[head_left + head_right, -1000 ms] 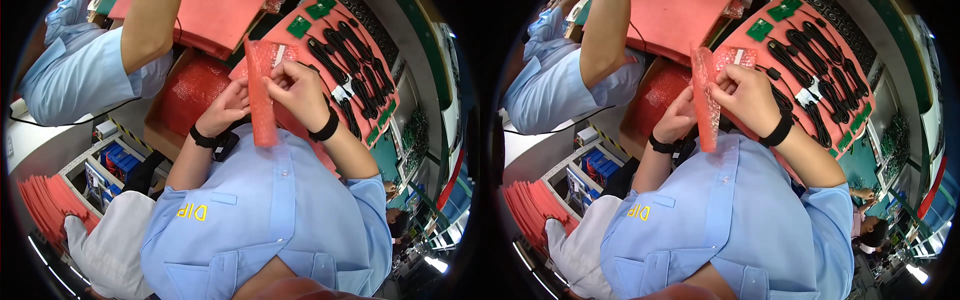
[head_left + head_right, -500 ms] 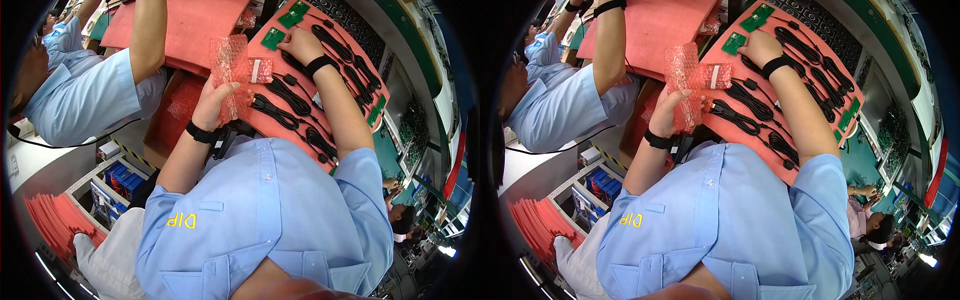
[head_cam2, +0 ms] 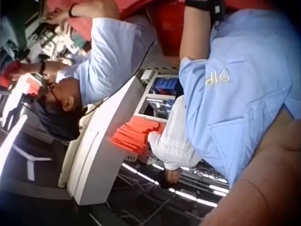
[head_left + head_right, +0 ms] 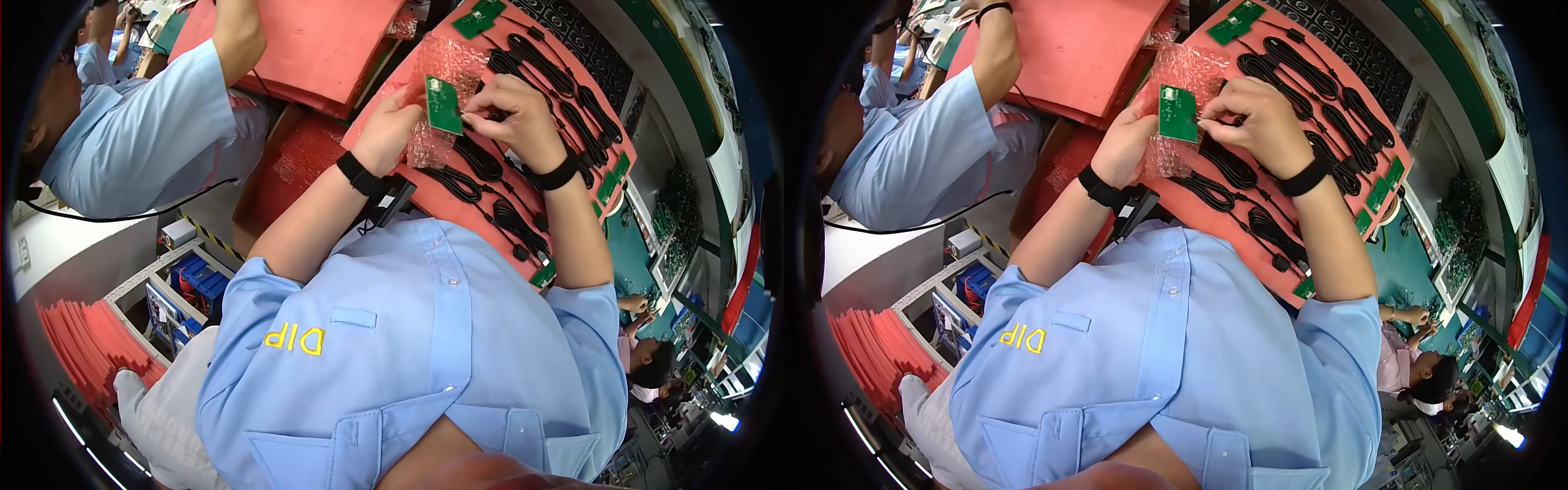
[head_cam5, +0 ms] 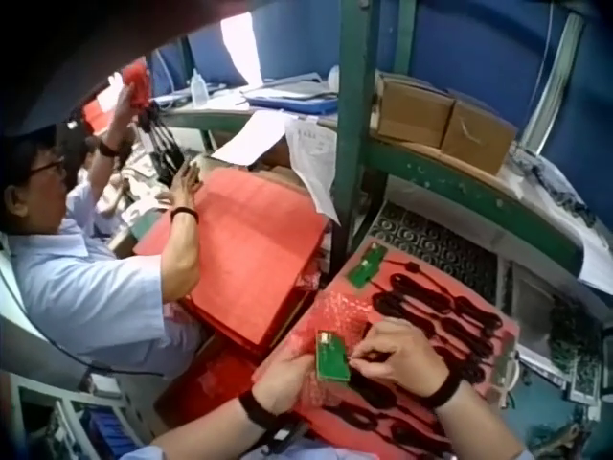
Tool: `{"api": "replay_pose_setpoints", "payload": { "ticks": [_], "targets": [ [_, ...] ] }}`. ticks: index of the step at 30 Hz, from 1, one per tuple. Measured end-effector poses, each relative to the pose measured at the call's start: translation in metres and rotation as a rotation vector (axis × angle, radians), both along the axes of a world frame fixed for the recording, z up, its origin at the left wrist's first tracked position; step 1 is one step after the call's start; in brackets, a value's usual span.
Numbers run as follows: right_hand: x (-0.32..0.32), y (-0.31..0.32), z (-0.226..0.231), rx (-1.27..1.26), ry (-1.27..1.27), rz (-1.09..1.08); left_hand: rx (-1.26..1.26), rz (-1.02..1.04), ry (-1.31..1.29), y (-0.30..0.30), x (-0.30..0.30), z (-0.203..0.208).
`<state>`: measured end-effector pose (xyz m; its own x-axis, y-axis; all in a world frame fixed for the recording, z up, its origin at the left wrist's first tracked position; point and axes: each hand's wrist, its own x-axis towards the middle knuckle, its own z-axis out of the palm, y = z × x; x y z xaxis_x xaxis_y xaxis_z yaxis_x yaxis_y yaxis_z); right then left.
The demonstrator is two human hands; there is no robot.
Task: The person packages circuit boards by placing them into bubble wrap sleeves, sealing each sleeve with tape, and stacking the finished units onto a pink foam board. After filling the board, the person moves it aside and begins the process again with a new board.
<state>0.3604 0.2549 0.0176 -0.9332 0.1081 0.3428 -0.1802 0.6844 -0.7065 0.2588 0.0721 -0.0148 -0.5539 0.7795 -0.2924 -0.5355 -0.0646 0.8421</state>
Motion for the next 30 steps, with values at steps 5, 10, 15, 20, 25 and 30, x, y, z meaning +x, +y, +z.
{"api": "replay_pose_setpoints", "payload": {
  "ticks": [5,10,15,20,25,30],
  "targets": [
    [0.001,0.000,-0.004,0.236,0.070,-0.044,0.200,-0.003,-0.376,0.000,0.009,0.003],
    [0.004,-0.001,-0.004,0.202,0.101,-0.066,0.175,0.036,-0.372,-0.009,0.014,0.005],
    [0.004,-0.005,-0.005,0.372,0.110,-0.028,0.152,0.021,-0.283,-0.020,0.018,-0.015],
    [0.006,-0.007,-0.007,0.404,0.083,0.030,0.212,-0.047,-0.389,-0.021,0.023,0.025],
    [0.013,-0.013,-0.009,0.404,0.044,0.026,0.034,-0.129,-0.255,-0.013,0.005,0.015],
    [0.025,-0.027,0.009,0.510,0.260,-0.072,0.056,-0.221,-0.418,-0.017,-0.003,0.012]
  ]
}}
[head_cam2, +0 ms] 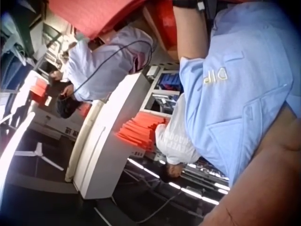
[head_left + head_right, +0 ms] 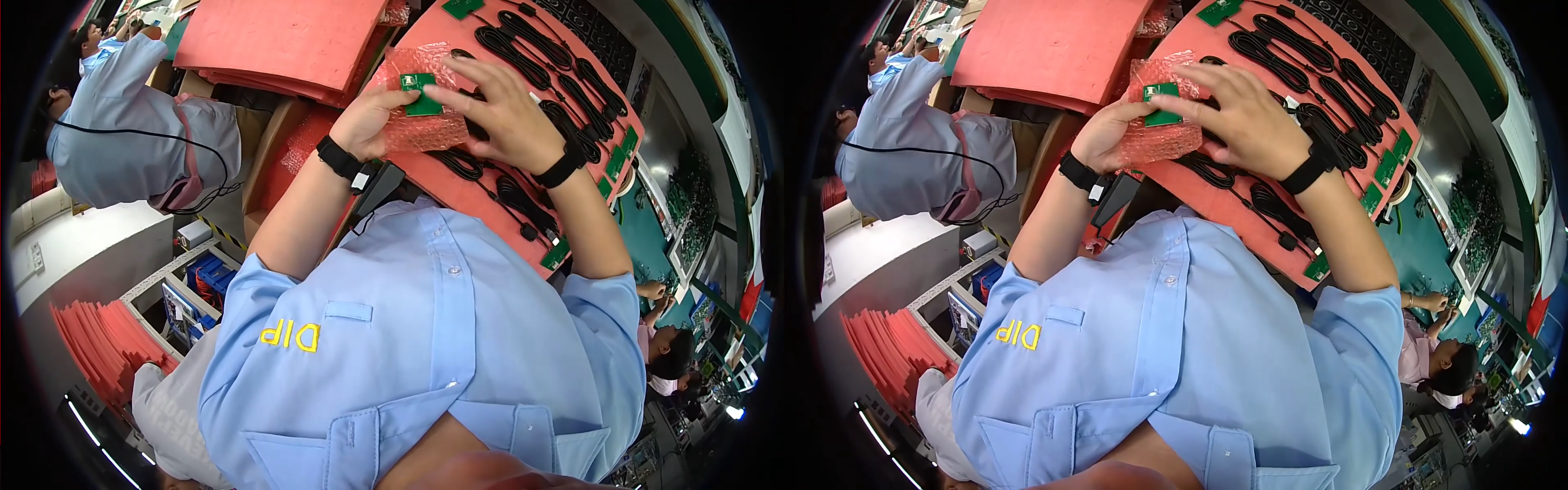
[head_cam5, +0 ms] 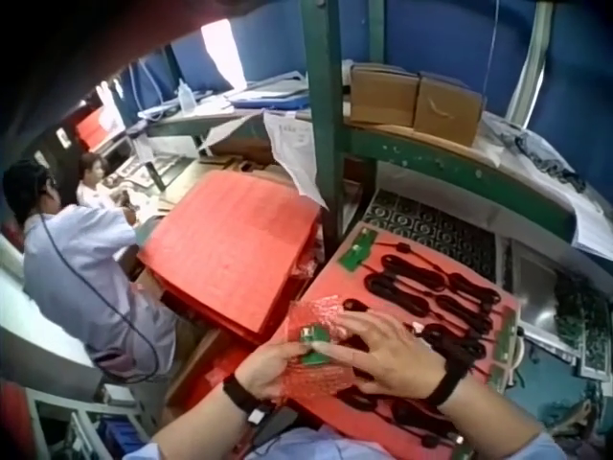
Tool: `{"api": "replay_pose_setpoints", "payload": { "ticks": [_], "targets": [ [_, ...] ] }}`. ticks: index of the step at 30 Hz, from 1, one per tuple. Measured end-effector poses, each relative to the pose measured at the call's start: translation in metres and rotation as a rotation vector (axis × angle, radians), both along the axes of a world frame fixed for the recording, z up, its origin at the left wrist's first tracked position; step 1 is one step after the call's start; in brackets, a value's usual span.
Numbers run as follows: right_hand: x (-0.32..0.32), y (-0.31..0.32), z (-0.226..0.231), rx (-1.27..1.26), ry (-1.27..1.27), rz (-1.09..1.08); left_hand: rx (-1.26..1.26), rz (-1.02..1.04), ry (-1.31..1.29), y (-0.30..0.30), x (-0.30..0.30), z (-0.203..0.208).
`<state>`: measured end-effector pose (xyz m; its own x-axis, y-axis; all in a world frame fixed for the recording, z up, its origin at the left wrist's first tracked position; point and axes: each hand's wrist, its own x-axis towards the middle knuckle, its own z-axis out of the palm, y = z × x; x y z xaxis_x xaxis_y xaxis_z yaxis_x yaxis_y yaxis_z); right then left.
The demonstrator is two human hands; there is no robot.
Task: The person packages circuit boards by placing them into bubble wrap sleeves, sealing each sleeve with tape, and stacking the finished units onto a pink foam board. After filling the board, the person moves it aside and begins the process again with a new board.
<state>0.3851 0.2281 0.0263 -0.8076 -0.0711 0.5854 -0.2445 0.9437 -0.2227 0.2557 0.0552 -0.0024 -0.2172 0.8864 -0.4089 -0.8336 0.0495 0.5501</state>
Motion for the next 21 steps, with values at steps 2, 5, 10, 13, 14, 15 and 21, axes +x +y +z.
{"api": "replay_pose_setpoints", "payload": {
  "ticks": [2,5,10,13,14,15,21],
  "targets": [
    [0.004,-0.001,-0.008,-0.066,-0.076,0.214,0.019,-0.030,-0.051,0.003,0.002,0.002],
    [0.000,0.002,-0.016,-0.353,-0.234,0.224,-0.015,0.154,0.236,0.002,0.015,0.002],
    [-0.017,0.001,-0.019,-1.003,-0.409,-0.049,0.230,0.236,0.350,0.010,0.031,0.020],
    [-0.023,0.001,-0.027,-1.118,-0.274,-0.127,0.072,0.199,0.405,0.007,0.038,0.030],
    [-0.027,0.003,-0.032,-1.159,-0.168,-0.155,0.070,0.184,0.407,0.008,0.038,0.028],
    [-0.029,0.005,-0.036,-1.196,-0.062,-0.183,0.060,0.186,0.488,0.008,0.039,0.023],
    [-0.026,0.028,-0.036,-0.933,-0.285,0.410,-0.061,0.174,0.349,0.007,0.039,0.028]
  ]
}}
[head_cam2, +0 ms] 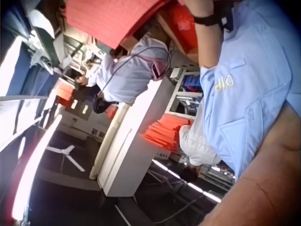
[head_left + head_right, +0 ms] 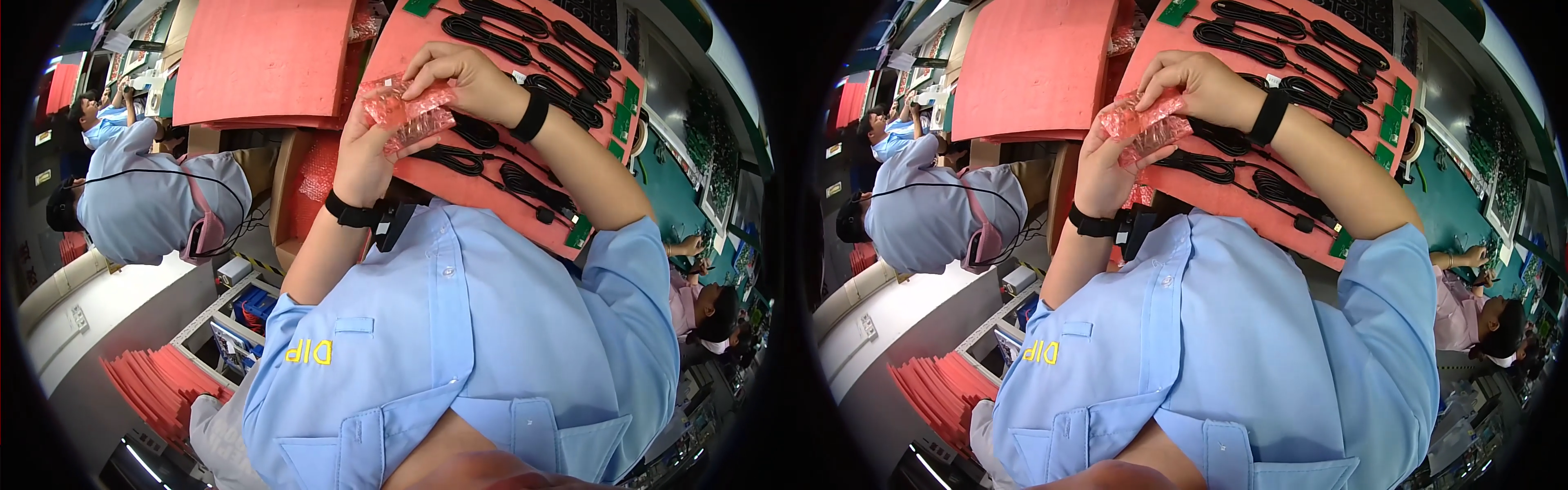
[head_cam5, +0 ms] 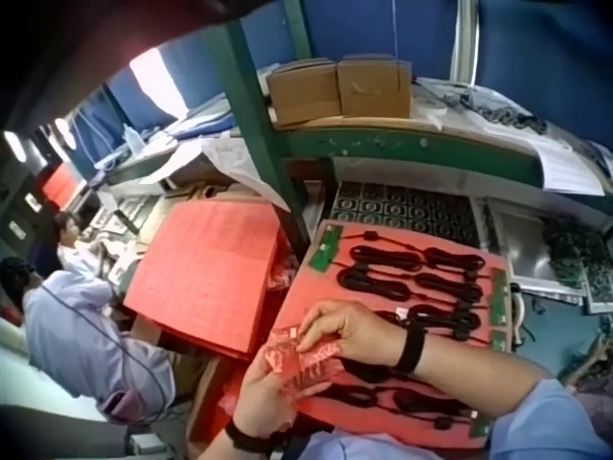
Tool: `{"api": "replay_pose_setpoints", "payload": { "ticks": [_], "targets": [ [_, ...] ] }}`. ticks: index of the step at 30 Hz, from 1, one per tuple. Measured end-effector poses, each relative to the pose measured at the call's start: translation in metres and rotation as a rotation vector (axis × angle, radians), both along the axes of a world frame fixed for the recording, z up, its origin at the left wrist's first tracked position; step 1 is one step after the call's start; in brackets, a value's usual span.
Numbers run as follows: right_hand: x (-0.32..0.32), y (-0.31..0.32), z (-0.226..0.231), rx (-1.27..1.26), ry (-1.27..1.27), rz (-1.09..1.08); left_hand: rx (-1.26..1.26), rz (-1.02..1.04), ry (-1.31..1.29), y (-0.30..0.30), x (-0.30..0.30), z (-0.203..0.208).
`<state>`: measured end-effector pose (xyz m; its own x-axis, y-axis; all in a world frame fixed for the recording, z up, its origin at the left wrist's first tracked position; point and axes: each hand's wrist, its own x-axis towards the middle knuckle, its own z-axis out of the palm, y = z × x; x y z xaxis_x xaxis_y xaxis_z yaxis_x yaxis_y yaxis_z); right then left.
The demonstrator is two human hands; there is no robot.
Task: The person packages circuit boards by placing them into bubble wrap sleeves, sealing each sleeve with tape, and stacking the finished units onto a pink foam board. After filling the board, the person moves it aside and begins the process again with a new board.
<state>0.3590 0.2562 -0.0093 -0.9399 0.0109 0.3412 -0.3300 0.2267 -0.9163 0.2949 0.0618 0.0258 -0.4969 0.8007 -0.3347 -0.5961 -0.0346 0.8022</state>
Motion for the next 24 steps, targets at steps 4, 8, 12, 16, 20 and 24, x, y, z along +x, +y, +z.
{"api": "replay_pose_setpoints", "payload": {
  "ticks": [4,8,12,16,20,24],
  "targets": [
    [0.011,0.005,0.002,0.200,0.058,0.009,0.067,-0.048,-0.404,0.001,-0.008,0.008],
    [0.029,0.007,0.003,0.406,0.111,-0.025,-0.080,-0.111,-0.415,0.018,-0.007,0.004],
    [0.078,0.005,0.027,0.719,0.172,-0.212,-0.265,-0.095,-0.015,0.020,-0.009,-0.020],
    [0.194,0.059,0.061,0.159,0.010,-0.808,-0.266,-0.035,0.078,0.005,-0.019,-0.026],
    [0.371,0.157,-0.051,0.016,-0.219,-1.640,-0.267,-0.015,0.109,0.014,-0.024,-0.026],
    [0.428,0.173,-0.170,-0.086,-0.973,-1.504,-0.302,0.034,0.111,0.014,-0.020,-0.025]
  ]
}}
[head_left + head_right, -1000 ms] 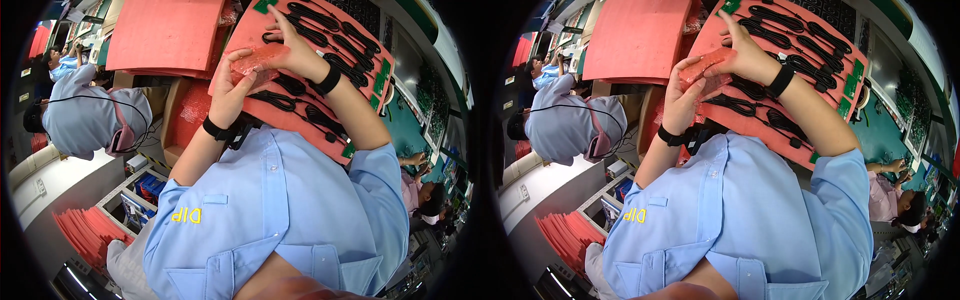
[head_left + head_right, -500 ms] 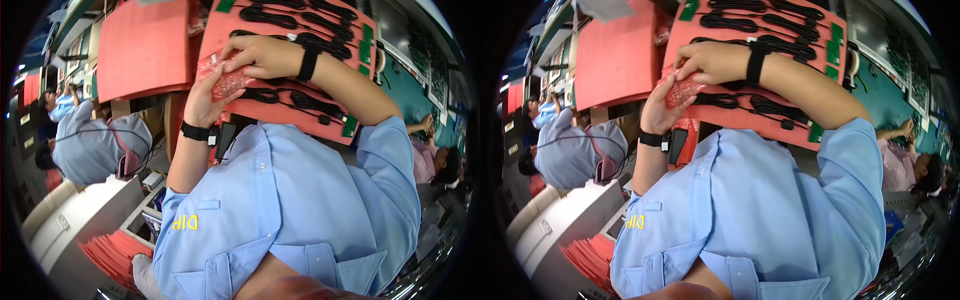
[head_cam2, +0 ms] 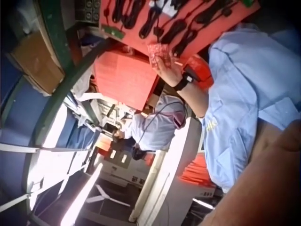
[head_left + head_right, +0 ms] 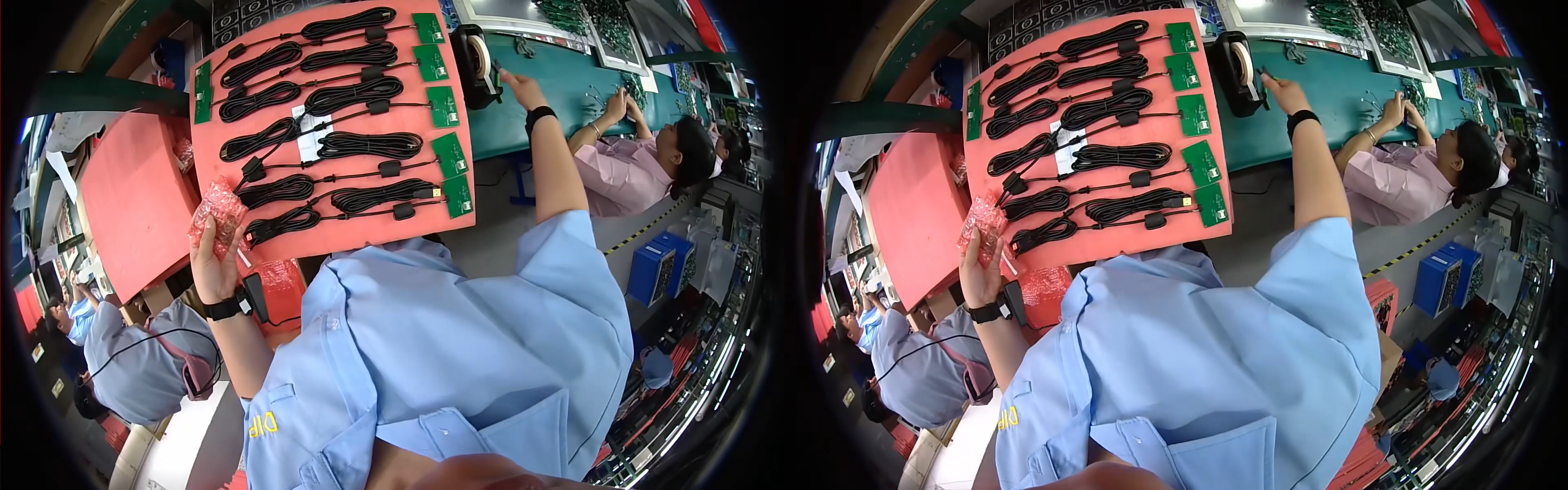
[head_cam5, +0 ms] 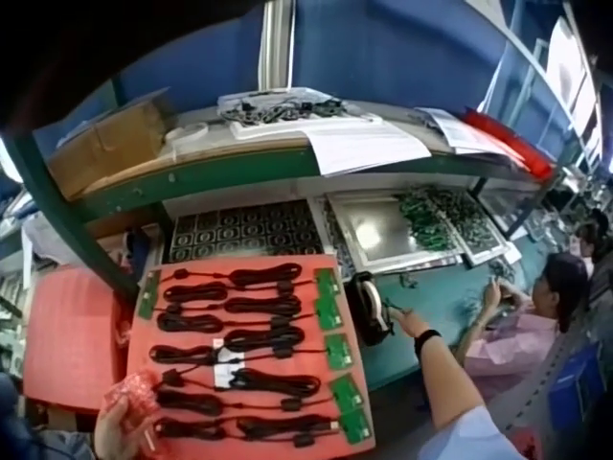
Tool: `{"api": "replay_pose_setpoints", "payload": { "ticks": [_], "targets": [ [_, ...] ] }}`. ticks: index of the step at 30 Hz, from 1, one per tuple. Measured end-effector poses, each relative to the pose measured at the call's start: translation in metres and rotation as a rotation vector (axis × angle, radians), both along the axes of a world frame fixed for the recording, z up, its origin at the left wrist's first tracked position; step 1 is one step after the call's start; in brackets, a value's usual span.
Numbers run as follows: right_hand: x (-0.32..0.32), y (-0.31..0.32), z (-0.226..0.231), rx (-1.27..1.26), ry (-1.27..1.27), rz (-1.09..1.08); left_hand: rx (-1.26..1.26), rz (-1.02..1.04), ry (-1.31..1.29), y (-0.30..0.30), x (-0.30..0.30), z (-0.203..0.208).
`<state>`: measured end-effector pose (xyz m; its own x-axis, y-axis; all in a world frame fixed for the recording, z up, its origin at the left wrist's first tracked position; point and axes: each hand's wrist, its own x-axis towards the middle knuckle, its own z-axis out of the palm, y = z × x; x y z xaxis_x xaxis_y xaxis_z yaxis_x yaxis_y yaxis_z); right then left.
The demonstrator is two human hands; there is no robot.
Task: The person packages circuit boards by placing them into bubble wrap sleeves, sealing each sleeve with tape, and stacking the finished units onto a pink foam board. After filling the board, the person moves it aside and begins the process again with a new board.
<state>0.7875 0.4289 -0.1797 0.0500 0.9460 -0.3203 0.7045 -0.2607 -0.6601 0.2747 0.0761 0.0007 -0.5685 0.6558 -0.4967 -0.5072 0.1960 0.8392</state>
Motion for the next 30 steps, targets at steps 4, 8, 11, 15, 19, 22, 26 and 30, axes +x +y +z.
{"api": "replay_pose_setpoints", "payload": {
  "ticks": [4,8,11,15,19,22,26,30],
  "targets": [
    [-0.024,-0.003,-0.010,-0.259,0.231,-0.073,-0.045,-0.005,-0.008,-0.003,0.001,0.003],
    [-0.013,-0.035,-0.015,-0.215,0.635,-0.227,-0.053,0.028,-0.012,-0.009,0.002,0.004],
    [-0.001,-0.052,-0.058,-0.001,0.638,-0.159,-0.033,0.060,-0.028,-0.007,0.001,0.002],
    [0.005,-0.058,-0.089,0.351,0.228,0.112,0.017,0.093,-0.144,-0.009,-0.010,-0.010],
    [0.019,-0.051,-0.070,0.330,-0.308,0.309,0.070,0.073,-0.129,-0.005,0.000,-0.003],
    [0.056,-0.051,-0.048,0.496,-0.272,0.256,0.056,0.011,-0.117,-0.005,0.003,0.003],
    [-0.051,-0.070,0.104,0.584,0.396,0.174,0.070,-0.008,0.030,-0.011,0.011,0.010],
    [-0.207,-0.168,0.213,0.317,0.746,0.501,0.169,-0.025,0.069,-0.013,0.021,0.004]
  ]
}}
